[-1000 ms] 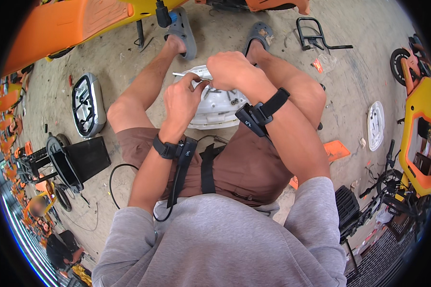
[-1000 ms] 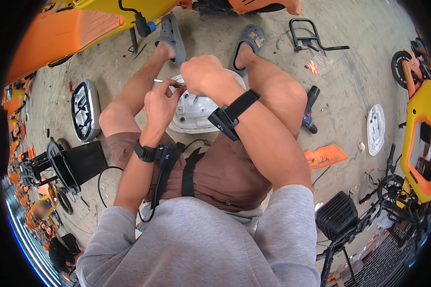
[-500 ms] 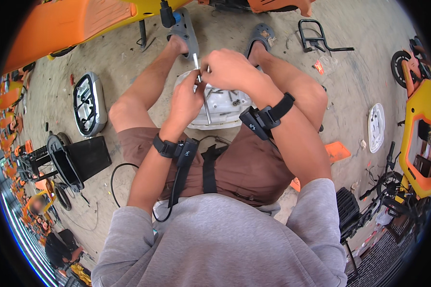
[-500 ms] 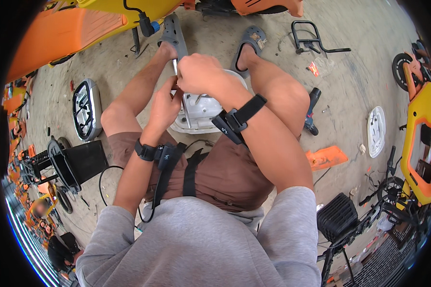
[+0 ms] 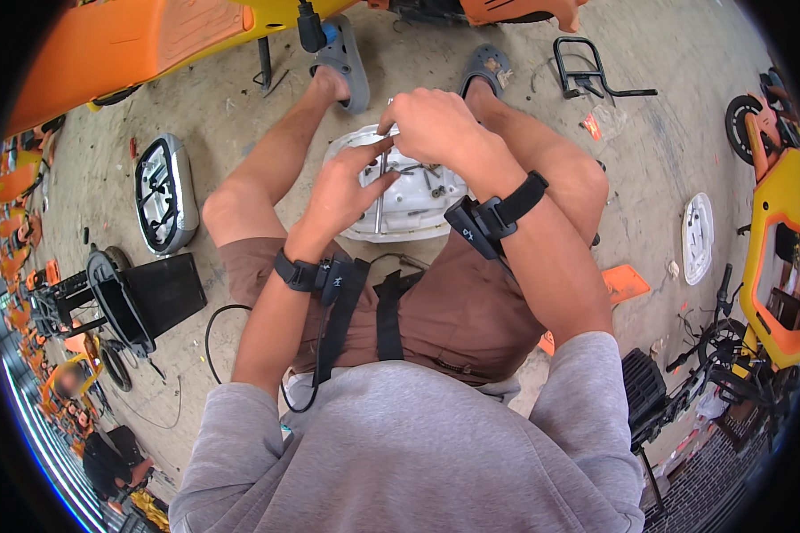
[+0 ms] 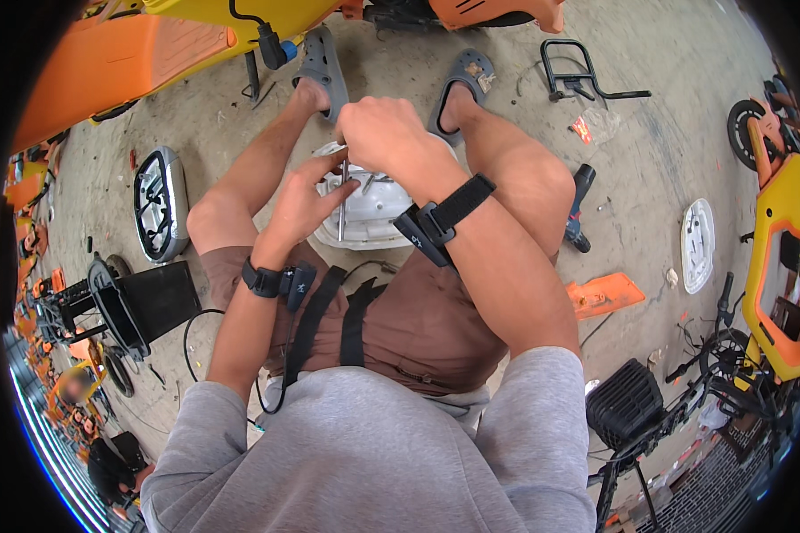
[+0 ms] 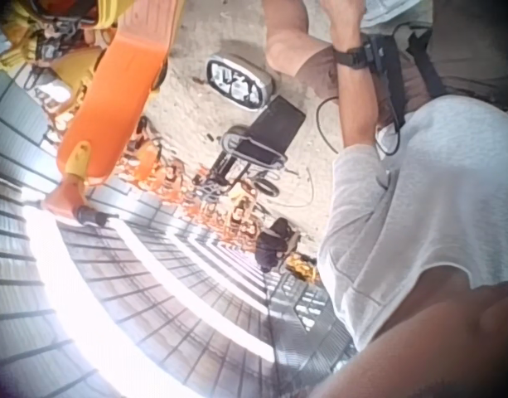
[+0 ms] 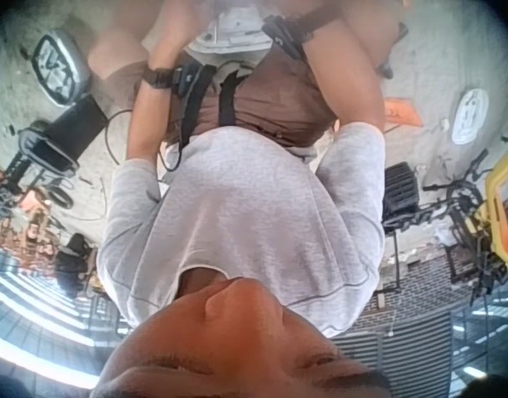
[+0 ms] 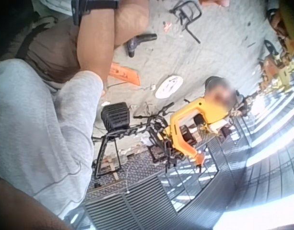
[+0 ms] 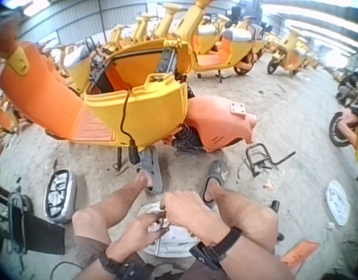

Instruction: The person sits on the floor and uses a screwdriver to attach metal rods and screws to a white plastic motorcycle part. They pick up individual screws and tighten them into pre-drilled holes in the plastic housing.

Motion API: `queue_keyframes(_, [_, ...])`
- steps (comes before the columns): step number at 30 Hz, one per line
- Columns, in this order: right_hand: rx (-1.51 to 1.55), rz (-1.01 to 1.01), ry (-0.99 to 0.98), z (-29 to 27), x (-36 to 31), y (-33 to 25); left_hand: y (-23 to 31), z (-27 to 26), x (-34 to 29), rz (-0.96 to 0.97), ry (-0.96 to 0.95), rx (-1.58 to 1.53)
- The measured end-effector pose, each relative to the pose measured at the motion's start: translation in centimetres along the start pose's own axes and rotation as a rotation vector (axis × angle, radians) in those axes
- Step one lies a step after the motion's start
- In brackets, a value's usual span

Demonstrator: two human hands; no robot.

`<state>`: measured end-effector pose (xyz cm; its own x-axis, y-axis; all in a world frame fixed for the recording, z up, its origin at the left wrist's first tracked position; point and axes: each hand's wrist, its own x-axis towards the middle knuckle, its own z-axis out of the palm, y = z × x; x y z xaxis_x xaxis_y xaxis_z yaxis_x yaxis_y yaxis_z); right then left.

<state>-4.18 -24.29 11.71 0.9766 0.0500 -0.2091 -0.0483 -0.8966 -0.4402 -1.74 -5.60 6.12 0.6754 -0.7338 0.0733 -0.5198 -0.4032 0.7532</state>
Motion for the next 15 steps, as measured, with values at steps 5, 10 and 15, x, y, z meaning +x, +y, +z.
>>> queue_keyframes(5, [-0.058,0.029,-0.004,0.1,0.0,0.4,1.1,-0.1,0.0,-0.122,-0.049,-0.176])
queue_keyframes(10, [-0.147,0.068,-0.093,-0.8,-0.2,0.2,0.0,-0.9,0.6,0.005,0.024,-0.037])
queue_keyframes(15, [-0.178,0.064,-0.124,-0.4,-0.2,-0.4,0.0,-1.6,1.1,0.228,0.288,0.397])
